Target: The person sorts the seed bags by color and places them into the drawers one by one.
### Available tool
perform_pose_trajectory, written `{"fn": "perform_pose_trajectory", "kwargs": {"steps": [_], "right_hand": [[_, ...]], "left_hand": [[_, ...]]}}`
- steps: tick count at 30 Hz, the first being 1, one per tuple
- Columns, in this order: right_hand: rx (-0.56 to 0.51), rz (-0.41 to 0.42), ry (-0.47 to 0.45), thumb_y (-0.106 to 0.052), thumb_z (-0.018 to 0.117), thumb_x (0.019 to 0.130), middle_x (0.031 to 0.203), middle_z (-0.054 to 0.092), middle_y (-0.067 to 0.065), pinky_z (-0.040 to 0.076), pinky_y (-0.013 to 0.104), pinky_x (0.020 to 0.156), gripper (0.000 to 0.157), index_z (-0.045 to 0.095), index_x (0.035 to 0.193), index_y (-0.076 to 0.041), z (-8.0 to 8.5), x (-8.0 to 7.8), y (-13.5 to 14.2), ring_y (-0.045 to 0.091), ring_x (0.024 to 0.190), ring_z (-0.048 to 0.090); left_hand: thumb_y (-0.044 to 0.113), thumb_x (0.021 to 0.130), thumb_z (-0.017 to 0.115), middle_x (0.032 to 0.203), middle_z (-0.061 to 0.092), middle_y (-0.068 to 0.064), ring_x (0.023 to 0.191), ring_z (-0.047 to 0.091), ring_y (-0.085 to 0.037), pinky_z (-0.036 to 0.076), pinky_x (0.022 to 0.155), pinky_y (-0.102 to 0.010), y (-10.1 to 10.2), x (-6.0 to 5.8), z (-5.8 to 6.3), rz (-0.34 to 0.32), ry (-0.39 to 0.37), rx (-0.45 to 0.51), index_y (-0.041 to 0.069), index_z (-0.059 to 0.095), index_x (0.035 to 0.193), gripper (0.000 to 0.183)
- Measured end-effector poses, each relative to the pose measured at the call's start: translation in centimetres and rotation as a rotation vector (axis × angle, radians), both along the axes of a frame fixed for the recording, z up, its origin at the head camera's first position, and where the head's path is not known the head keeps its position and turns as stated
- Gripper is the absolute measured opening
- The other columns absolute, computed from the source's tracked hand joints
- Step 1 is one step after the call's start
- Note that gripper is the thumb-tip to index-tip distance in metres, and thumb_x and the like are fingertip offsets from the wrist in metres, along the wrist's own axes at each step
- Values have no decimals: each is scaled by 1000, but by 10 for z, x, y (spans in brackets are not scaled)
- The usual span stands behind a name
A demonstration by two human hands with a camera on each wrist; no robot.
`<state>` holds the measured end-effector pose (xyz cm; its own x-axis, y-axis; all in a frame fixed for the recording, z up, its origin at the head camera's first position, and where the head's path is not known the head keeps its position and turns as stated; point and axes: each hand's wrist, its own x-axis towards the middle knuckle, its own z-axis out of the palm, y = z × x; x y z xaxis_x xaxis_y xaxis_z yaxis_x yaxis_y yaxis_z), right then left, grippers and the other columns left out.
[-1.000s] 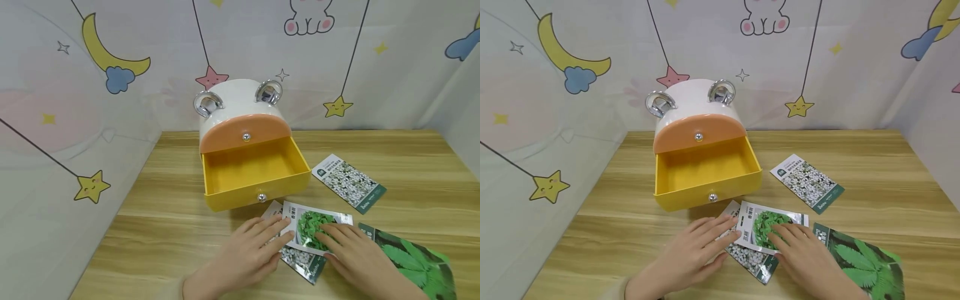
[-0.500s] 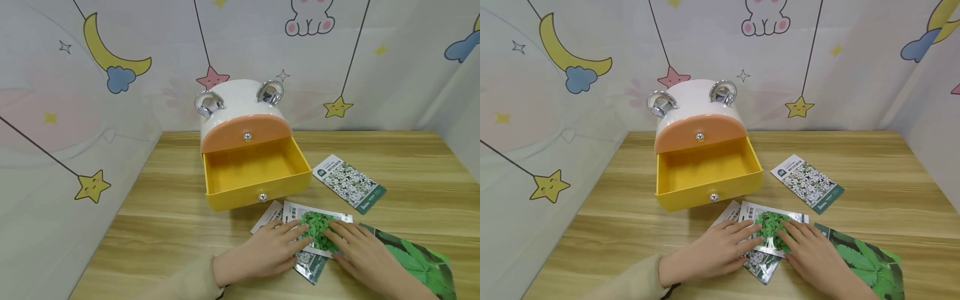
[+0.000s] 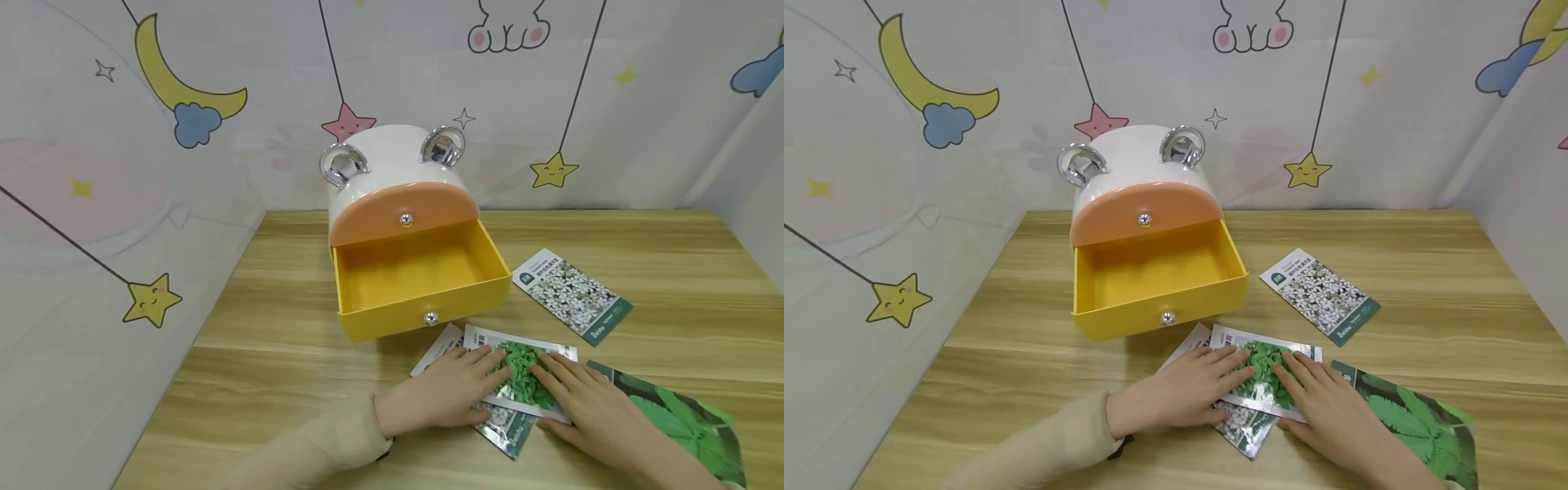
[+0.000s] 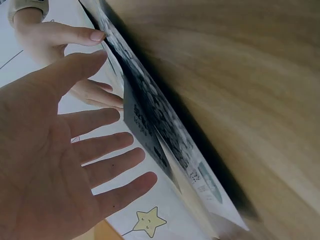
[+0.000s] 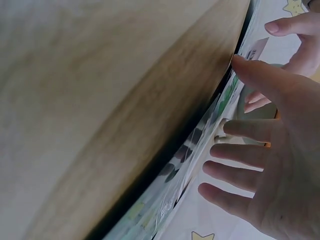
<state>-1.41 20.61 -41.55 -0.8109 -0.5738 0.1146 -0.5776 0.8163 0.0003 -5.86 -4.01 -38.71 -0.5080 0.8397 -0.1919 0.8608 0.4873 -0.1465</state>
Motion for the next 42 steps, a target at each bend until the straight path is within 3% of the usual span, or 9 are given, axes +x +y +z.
{"fn": "perform_pose_trajectory", "kwargs": {"steps": [8, 17, 33, 38, 42], "right_hand": [[-9, -54, -90, -55, 67, 82, 144, 49, 14, 50, 58, 91, 73, 52, 137, -9, -1, 1, -1, 36, 129, 48], [-17, -42, -95, -50, 68, 83, 140, 53, 17, 52, 54, 92, 68, 56, 133, -5, -2, 0, 0, 38, 125, 53], [-16, -55, -132, -48, 68, 84, 138, 55, 18, 55, 51, 87, 64, 59, 130, -5, 4, -2, 0, 38, 122, 56], [-32, -55, -129, -46, 68, 84, 135, 58, 17, 57, 49, 80, 59, 62, 127, -8, 5, -1, 0, 37, 117, 60], [-42, -11, -56, -42, 72, 82, 127, 64, 15, 58, 45, 75, 52, 66, 122, -8, 4, 0, 1, 33, 108, 65]], "left_hand": [[62, 91, 48, 159, 28, -3, 145, 32, -19, 40, 112, -35, 6, -4, -6, 15, -43, -41, 22, 28, 152, 76], [69, 88, 44, 154, 37, -2, 139, 41, -18, 43, 109, -33, 10, -6, -9, 20, -53, -38, 22, 35, 149, 77], [52, 94, 50, 147, 45, -2, 134, 46, -18, 49, 103, -30, 12, -8, -9, -2, -12, 9, 22, 42, 144, 59], [48, 97, 48, 149, 42, -3, 136, 44, -18, 47, 105, -30, 11, -10, -10, 1, -51, 18, 21, 39, 146, 57], [46, 99, 45, 152, 40, -4, 138, 43, -19, 44, 108, -31, 11, -11, -10, 3, -93, 22, 20, 38, 148, 56]]}}
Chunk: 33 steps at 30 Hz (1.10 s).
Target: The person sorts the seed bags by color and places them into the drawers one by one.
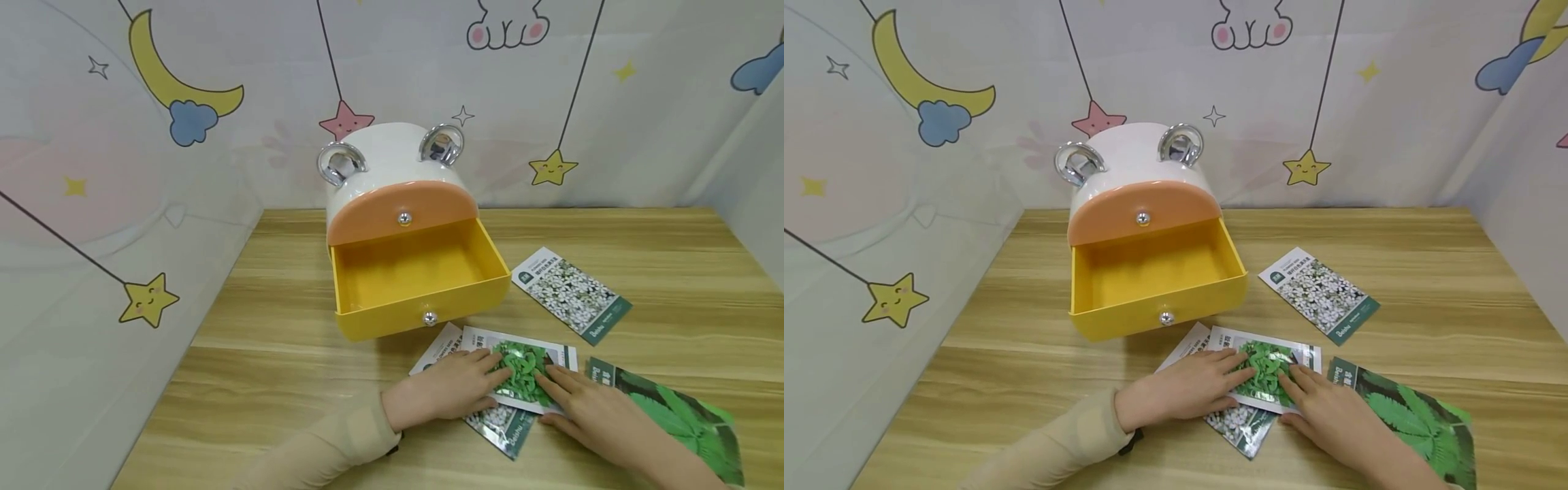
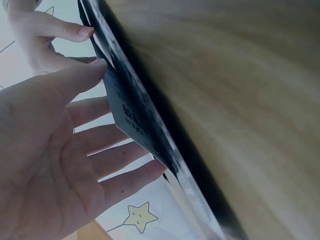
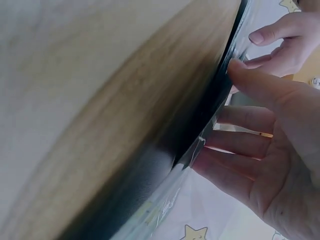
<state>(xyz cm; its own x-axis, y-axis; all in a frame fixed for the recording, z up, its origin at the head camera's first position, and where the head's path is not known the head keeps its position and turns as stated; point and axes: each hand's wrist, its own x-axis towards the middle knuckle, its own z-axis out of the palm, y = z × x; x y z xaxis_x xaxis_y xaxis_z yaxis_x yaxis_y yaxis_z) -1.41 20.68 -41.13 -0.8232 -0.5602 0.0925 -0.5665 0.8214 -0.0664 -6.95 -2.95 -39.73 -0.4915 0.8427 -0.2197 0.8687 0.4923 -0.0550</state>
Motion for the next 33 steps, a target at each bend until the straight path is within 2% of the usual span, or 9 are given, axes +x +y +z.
{"fn": "perform_pose_trajectory", "kwargs": {"steps": [6, 10, 13, 16, 18, 23, 27, 30, 33], "right_hand": [[-28, 75, 157, -33, 76, 78, 113, 70, 12, 59, 36, 66, 45, 69, 114, -6, -2, 2, 0, 27, 95, 70], [-49, 118, 210, -27, 67, 87, 109, 70, 12, 59, 34, 64, 34, 69, 111, -3, -2, 3, 2, 26, 92, 70], [-47, 136, 227, -20, 65, 84, 108, 70, 14, 59, 34, 64, 34, 68, 111, 0, -1, 3, 2, 27, 91, 70], [-29, 116, 204, -15, 71, 74, 109, 70, 15, 59, 35, 65, 41, 67, 112, 1, 2, 4, 2, 27, 92, 70], [-12, 93, 182, -13, 75, 68, 110, 70, 14, 59, 35, 64, 48, 67, 113, 1, 4, 5, 1, 27, 92, 70], [-9, 96, 187, -14, 75, 67, 109, 71, 12, 58, 32, 61, 49, 67, 113, 0, 9, 8, 0, 25, 88, 70], [-38, 143, 271, -23, 50, 92, 104, 72, 12, 58, 32, 60, 35, 67, 110, 1, 13, 11, -1, 24, 85, 70], [-45, 151, 312, -33, 13, 101, 103, 72, 12, 58, 34, 61, 64, 67, 109, 1, 15, 13, -3, 24, 83, 70], [-49, 150, 314, -36, 2, 100, 101, 72, 12, 58, 34, 61, 75, 67, 110, 0, 19, 17, -5, 25, 82, 70]], "left_hand": [[41, 100, 45, 148, 47, -6, 133, 49, -20, 44, 108, -28, 0, -1, 2, -34, 23, 27, 19, 42, 145, 51], [37, 101, 45, 140, 55, -5, 125, 57, -17, 50, 101, -25, -1, -1, 5, -61, 56, 78, 18, 49, 140, 44], [36, 101, 45, 132, 62, -3, 116, 63, -13, 55, 88, -21, -1, -1, 7, -87, 91, 113, 18, 53, 136, 40], [35, 101, 44, 122, 67, 1, 106, 67, -9, 57, 72, -17, -2, -1, 8, -116, 147, 146, 19, 57, 131, 36], [34, 101, 44, 115, 69, 5, 99, 68, -6, 55, 63, -15, -3, 0, 9, -133, 190, 166, 19, 59, 128, 34], [32, 99, 47, 93, 71, 10, 79, 68, 0, 45, 47, -13, -5, 2, 12, -173, 301, 229, 21, 65, 118, 29], [34, 95, 50, 81, 68, 12, 68, 65, 0, 39, 41, -15, -8, 6, 16, -217, 411, 252, 22, 67, 109, 25], [30, 96, 49, 83, 69, 12, 69, 65, -1, 42, 43, -17, -11, 9, 19, -231, 461, 249, 22, 66, 110, 24], [25, 97, 48, 90, 71, 11, 74, 67, -1, 47, 46, -17, -14, 13, 22, -231, 476, 249, 22, 66, 115, 25]]}}
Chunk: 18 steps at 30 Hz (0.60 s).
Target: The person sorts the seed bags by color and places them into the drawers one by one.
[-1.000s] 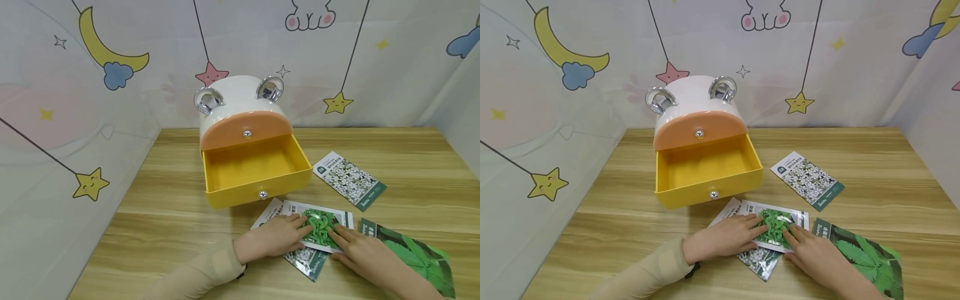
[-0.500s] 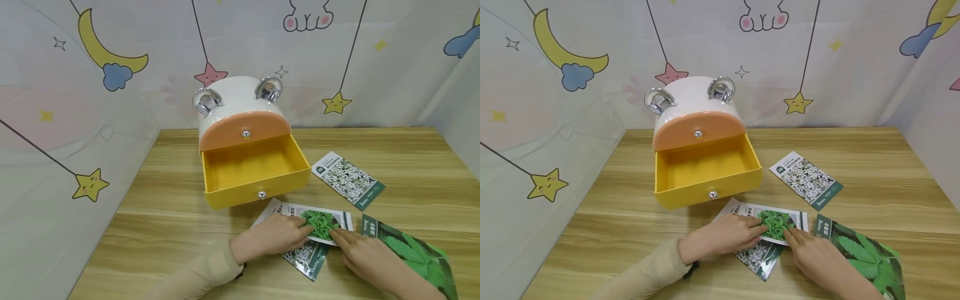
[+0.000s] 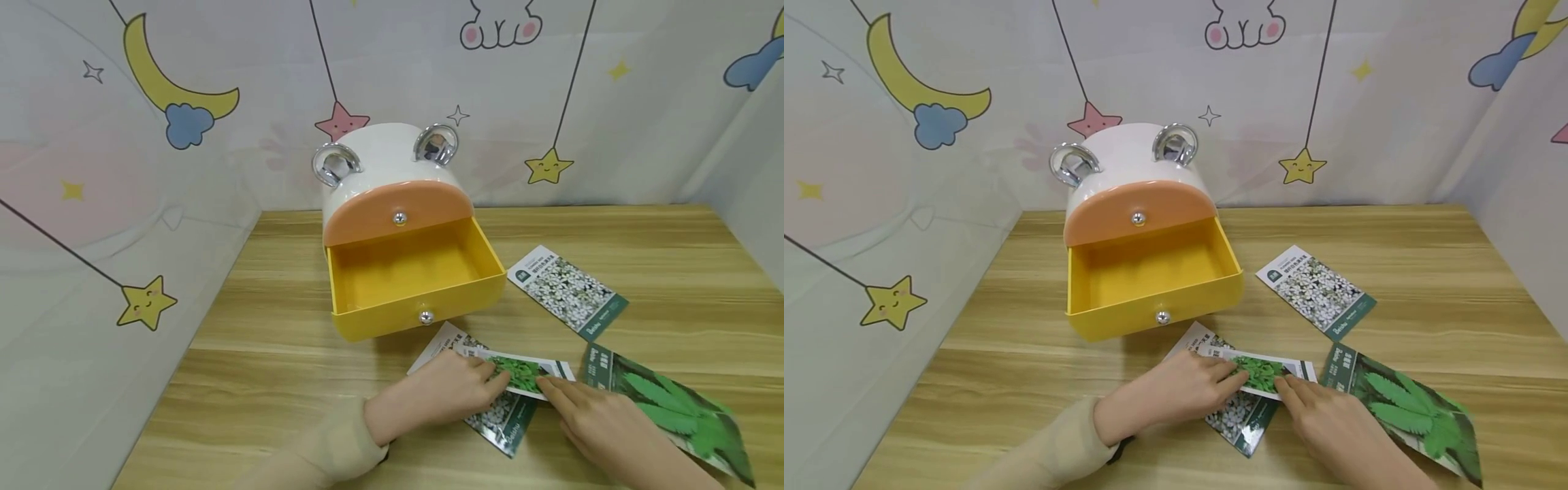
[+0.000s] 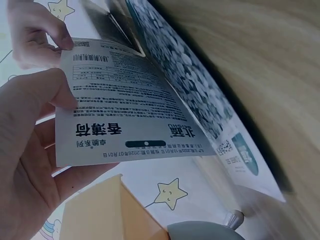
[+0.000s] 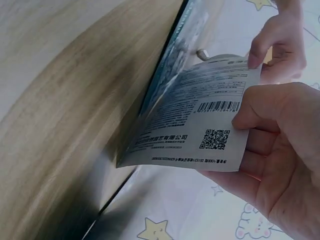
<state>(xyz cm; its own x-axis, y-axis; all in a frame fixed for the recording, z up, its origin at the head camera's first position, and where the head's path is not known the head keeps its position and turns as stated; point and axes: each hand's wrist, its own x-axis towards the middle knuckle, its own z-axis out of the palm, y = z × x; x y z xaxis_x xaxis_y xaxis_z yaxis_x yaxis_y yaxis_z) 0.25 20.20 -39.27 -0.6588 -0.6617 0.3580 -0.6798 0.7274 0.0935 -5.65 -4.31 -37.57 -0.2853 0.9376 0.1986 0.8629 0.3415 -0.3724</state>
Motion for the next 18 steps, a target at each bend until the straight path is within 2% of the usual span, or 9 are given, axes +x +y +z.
{"fn": "perform_pose_trajectory", "kwargs": {"steps": [4, 7, 12, 15, 18], "right_hand": [[4, -6, -43, -37, 1, 101, 102, 73, 10, 58, 31, 61, 75, 65, 115, -2, 5, 5, -1, 23, 83, 71], [11, -13, -66, -35, -1, 101, 104, 73, 9, 59, 30, 62, 75, 64, 117, -3, 10, 9, -1, 21, 87, 71], [5, -2, -40, -32, -3, 102, 102, 73, 7, 59, 30, 63, 72, 62, 117, -4, 17, 12, -1, 18, 87, 71], [9, -4, -52, -32, -4, 102, 101, 73, 5, 59, 30, 63, 72, 62, 117, -5, 21, 12, -1, 16, 86, 71], [6, 4, -119, -37, 1, 100, 104, 73, 4, 59, 30, 65, 71, 62, 118, -6, 26, 11, 1, 17, 87, 71]], "left_hand": [[21, 95, 51, 96, 72, 10, 78, 68, -2, 49, 48, -16, -3, 4, 4, 6, -14, -5, 21, 65, 117, 27], [20, 93, 53, 90, 71, 11, 73, 67, -1, 46, 46, -15, -5, 7, 7, 11, -26, 2, 21, 65, 116, 27], [16, 92, 51, 70, 62, 15, 58, 58, 1, 39, 42, -16, -7, 13, 13, 21, -48, 82, 21, 64, 101, 17], [13, 89, 53, 68, 61, 16, 56, 57, 2, 38, 41, -17, -9, 17, 16, 28, -42, 138, 21, 62, 93, 12], [11, 86, 55, 72, 64, 16, 57, 59, 2, 38, 41, -15, -12, 21, 19, 37, -26, 175, 20, 61, 92, 12]]}}
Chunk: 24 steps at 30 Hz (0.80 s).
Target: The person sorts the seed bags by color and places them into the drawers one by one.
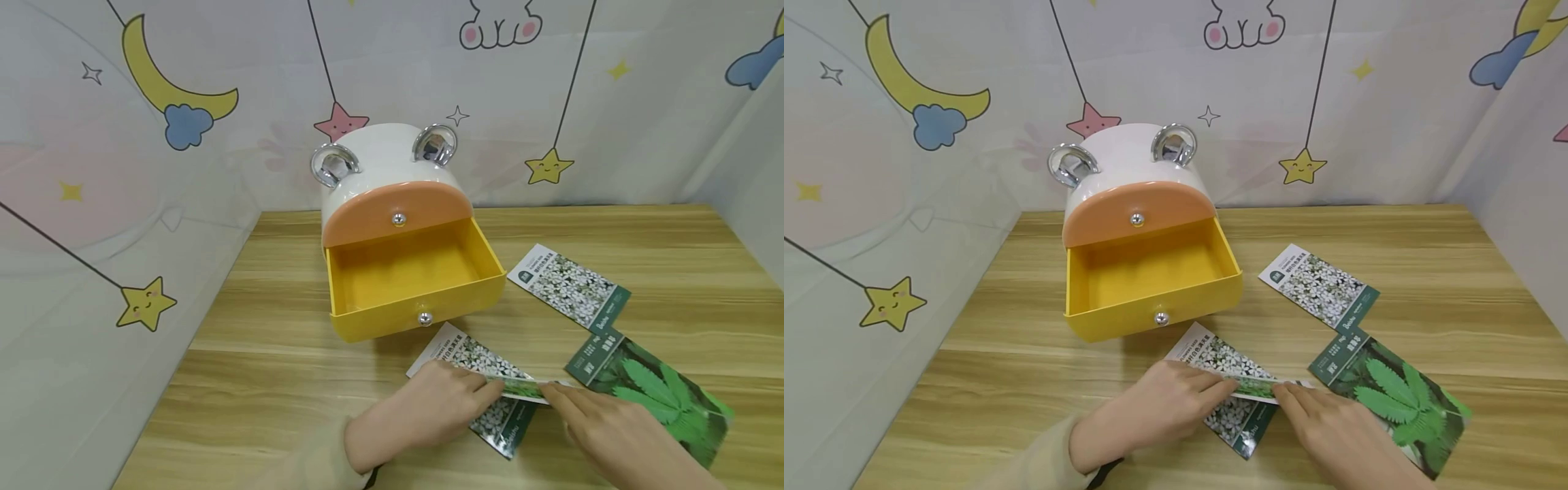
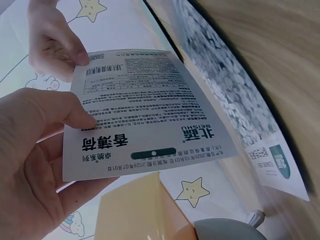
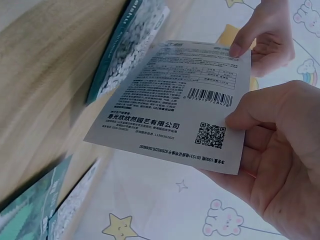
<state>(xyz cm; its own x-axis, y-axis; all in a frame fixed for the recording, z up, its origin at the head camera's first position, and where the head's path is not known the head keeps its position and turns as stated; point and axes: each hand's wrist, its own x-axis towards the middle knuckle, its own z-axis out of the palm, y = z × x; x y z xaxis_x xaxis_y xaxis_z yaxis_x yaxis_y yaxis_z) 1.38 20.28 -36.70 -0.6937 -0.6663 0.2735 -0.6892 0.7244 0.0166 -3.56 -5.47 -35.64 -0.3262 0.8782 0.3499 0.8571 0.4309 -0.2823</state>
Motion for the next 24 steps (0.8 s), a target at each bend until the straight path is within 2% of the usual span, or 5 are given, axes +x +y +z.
{"fn": "perform_pose_trajectory", "kwargs": {"steps": [5, 8, 10, 17, 24], "right_hand": [[9, 12, -60, -48, 40, 98, 108, 72, 2, 60, 31, 67, 51, 61, 122, -9, 8, 1, 1, 17, 89, 71], [20, 7, -70, -59, 62, 83, 108, 72, 2, 60, 32, 68, 63, 61, 122, -10, 11, 2, 1, 17, 87, 71], [14, 4, -74, -64, 64, 78, 108, 72, 2, 59, 32, 67, 69, 61, 123, -11, 14, 3, 1, 17, 86, 71], [21, -5, -90, -60, 59, 84, 114, 70, -4, 60, 31, 72, 60, 60, 126, -17, 23, 6, 5, 13, 88, 70], [-35, 27, -26, -55, 56, 90, 111, 70, -11, 59, 27, 70, 50, 61, 125, -20, 35, 7, 2, 6, 85, 68]], "left_hand": [[14, 90, 55, 78, 68, 16, 63, 63, 2, 42, 45, -13, -4, 6, 6, 19, 3, 42, 20, 63, 94, 11], [15, 91, 56, 78, 69, 16, 63, 63, 2, 43, 46, -12, -6, 9, 9, 30, -14, 68, 20, 64, 93, 10], [14, 89, 57, 75, 67, 16, 61, 61, 2, 41, 45, -13, -7, 10, 11, 36, -21, 89, 21, 64, 91, 10], [12, 84, 61, 66, 60, 15, 53, 53, 1, 36, 43, -14, -13, 17, 18, 61, -24, 156, 20, 60, 80, 9], [8, 84, 55, 70, 63, 14, 56, 56, 1, 42, 46, -13, -18, 24, 27, 78, -42, 213, 18, 63, 86, 14]]}}
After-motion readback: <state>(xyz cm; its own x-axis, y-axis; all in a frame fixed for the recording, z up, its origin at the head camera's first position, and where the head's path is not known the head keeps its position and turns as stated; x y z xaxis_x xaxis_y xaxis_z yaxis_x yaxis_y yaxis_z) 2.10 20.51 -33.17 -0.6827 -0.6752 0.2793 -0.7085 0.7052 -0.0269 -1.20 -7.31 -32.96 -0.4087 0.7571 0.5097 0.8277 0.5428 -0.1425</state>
